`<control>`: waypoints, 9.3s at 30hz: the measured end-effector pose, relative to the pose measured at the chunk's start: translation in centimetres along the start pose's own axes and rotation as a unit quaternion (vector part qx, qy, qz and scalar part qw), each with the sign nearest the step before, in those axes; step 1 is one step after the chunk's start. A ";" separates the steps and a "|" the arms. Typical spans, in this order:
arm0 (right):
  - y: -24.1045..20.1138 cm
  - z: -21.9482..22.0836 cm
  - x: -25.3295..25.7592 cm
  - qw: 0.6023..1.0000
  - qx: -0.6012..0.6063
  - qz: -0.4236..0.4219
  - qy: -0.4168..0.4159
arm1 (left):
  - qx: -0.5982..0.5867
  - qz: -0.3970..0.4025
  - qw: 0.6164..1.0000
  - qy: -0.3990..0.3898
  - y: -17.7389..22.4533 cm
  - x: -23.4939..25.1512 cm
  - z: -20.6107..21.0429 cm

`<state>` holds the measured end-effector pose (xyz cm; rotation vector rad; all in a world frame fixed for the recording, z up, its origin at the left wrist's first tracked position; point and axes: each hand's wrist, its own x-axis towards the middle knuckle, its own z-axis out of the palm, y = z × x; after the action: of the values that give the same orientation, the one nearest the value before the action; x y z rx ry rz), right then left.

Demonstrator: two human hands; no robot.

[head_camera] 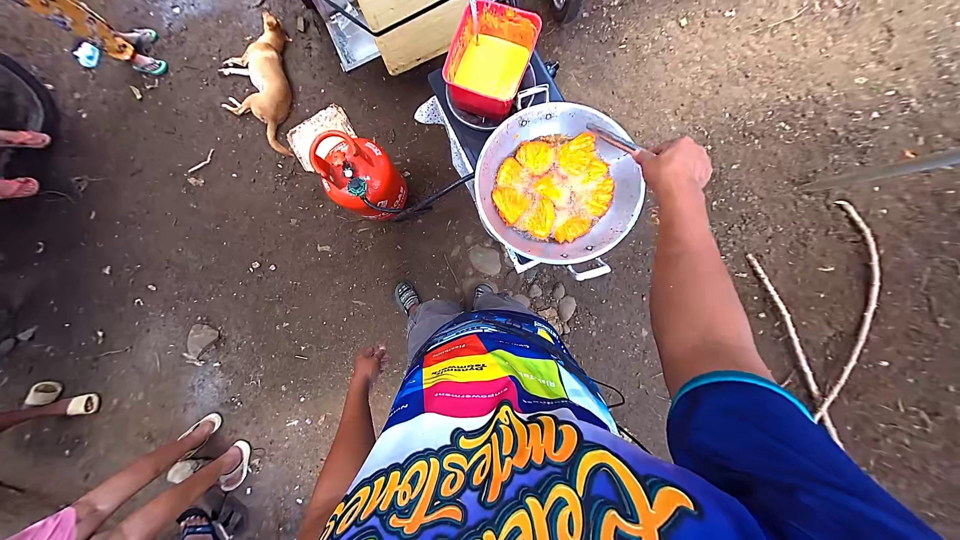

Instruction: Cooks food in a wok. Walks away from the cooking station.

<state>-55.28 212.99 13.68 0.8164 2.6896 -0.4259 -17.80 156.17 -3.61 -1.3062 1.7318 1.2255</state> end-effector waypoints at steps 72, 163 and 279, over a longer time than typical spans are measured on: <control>-4.9 0.7 3.2 0.954 -0.166 -0.237 -0.074 | -0.017 -0.006 1.000 0.005 -2.4 1.0 -0.8; 7.8 4.4 -9.2 0.991 0.028 -0.047 -0.124 | 0.016 0.012 1.000 -0.011 1.0 2.2 0.3; 5.9 8.8 -12.6 0.989 0.096 -0.089 0.076 | 0.020 0.002 1.000 -0.014 -0.1 2.4 1.2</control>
<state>-40.17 208.38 9.11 0.6862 2.9106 -0.6990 -18.54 156.44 -6.22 -1.2574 1.7320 1.1987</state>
